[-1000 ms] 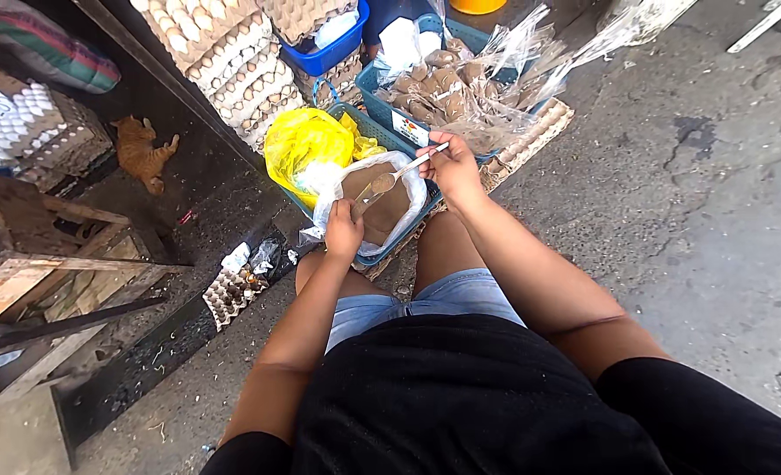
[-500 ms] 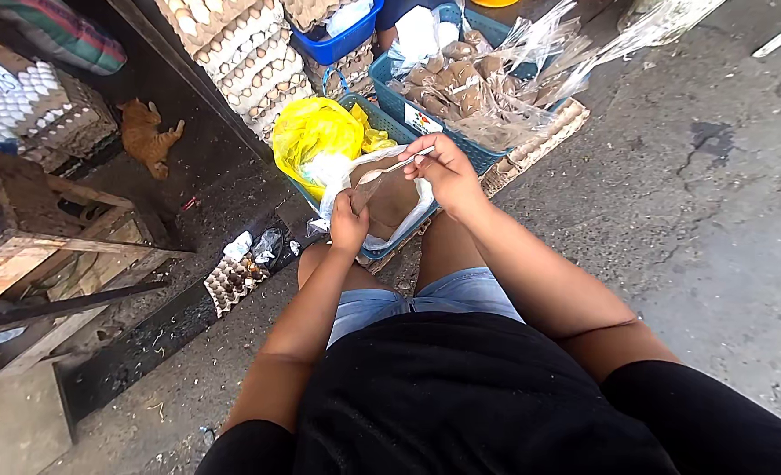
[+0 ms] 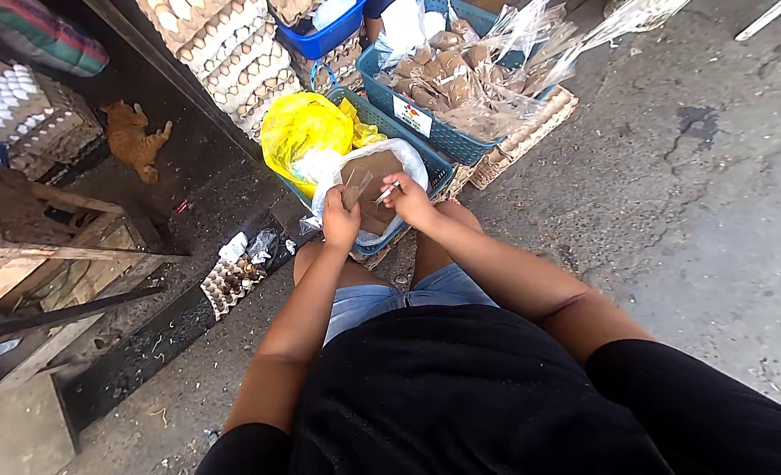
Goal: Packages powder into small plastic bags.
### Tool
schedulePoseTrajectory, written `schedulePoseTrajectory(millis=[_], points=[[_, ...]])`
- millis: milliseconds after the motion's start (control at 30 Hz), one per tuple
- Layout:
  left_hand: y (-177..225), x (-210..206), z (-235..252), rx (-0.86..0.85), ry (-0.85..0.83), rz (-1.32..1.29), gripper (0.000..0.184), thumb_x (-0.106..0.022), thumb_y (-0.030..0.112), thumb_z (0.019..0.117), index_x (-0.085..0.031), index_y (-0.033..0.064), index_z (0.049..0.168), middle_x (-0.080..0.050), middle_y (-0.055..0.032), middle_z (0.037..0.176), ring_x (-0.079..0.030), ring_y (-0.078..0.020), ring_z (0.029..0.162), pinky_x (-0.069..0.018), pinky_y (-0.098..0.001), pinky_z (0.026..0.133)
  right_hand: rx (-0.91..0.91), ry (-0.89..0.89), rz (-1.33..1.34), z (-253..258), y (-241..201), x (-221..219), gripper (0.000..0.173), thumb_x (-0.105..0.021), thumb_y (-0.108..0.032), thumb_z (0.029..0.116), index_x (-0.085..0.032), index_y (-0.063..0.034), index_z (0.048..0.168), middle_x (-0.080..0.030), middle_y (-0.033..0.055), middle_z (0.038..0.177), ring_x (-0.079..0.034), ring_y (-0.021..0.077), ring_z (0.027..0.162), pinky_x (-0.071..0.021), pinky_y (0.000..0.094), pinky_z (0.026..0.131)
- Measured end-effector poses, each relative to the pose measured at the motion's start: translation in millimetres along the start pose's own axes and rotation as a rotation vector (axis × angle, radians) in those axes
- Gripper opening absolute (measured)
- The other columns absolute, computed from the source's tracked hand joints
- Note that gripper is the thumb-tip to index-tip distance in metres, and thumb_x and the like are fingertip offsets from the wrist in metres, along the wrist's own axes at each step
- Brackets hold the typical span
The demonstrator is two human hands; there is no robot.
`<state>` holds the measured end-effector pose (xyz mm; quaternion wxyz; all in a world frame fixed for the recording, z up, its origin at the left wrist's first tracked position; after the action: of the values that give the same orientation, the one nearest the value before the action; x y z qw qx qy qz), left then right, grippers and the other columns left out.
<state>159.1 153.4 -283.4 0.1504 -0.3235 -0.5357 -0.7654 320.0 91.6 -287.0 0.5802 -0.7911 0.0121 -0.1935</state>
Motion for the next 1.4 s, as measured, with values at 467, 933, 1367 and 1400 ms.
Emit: schedulePoseTrajectory(millis=[467,933,1367,1400], points=[[4.7,-1.4,0.5,-0.055,-0.014,0.043,0.033,-0.067,0.005,0.0923,-0.061,-0.0083,0.122,-0.065,-0.0267,0.121,-0.066,-0.0376,0.113,-0.0526,-0.0501,0.099,-0.118,0.306,0.718,-21.6,-26.8,92.2,0.024,-0.038,-0.002,0.1077,-0.051,-0.0029,0.128,-0.067,0.0058,0.101,-0.069,0.0109,0.075,-0.0603,0.0267,0.072],[6.3,-2.7,3.8,0.031,-0.156,0.133,0.044,-0.067,0.011,0.0923,-0.06,-0.0064,0.133,-0.062,-0.028,0.132,-0.061,-0.0408,0.123,-0.0486,-0.0532,0.106,0.018,-0.01,0.406,-15.0,-67.9,38.7,0.031,-0.038,-0.001,0.1065,-0.05,0.004,0.135,-0.065,0.0144,0.116,-0.067,0.0148,0.086,-0.0573,0.0319,0.079],[-9.4,14.5,23.9,0.203,-0.035,-0.532,0.032,-0.069,0.003,0.0934,-0.06,-0.0078,0.121,-0.069,-0.0164,0.098,-0.068,-0.0186,0.082,-0.0576,-0.0364,0.079,0.076,0.204,0.353,-29.6,-23.6,85.4,0.03,-0.038,-0.002,0.1076,-0.056,0.0072,0.129,-0.064,0.0181,0.119,-0.068,0.0188,0.093,-0.0569,0.0339,0.082],[-9.3,16.6,27.6,0.252,-0.025,-0.652,0.031,-0.067,0.001,0.0947,-0.057,-0.0077,0.123,-0.068,-0.0134,0.094,-0.067,-0.0146,0.076,-0.0579,-0.0309,0.072,0.003,0.129,0.278,-29.6,-8.1,78.3,0.033,-0.038,-0.003,0.1075,-0.054,0.0064,0.135,-0.061,0.021,0.129,-0.068,0.0241,0.102,-0.0565,0.0388,0.088]])
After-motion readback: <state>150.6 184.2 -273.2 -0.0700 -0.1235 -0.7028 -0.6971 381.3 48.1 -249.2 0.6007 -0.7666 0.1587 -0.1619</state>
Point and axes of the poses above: each hand's wrist, its own z-axis towards the middle knuckle, its own x-axis out of the back of the hand, y = z × x, the point moved 6 cm from there along z, towards the middle knuckle
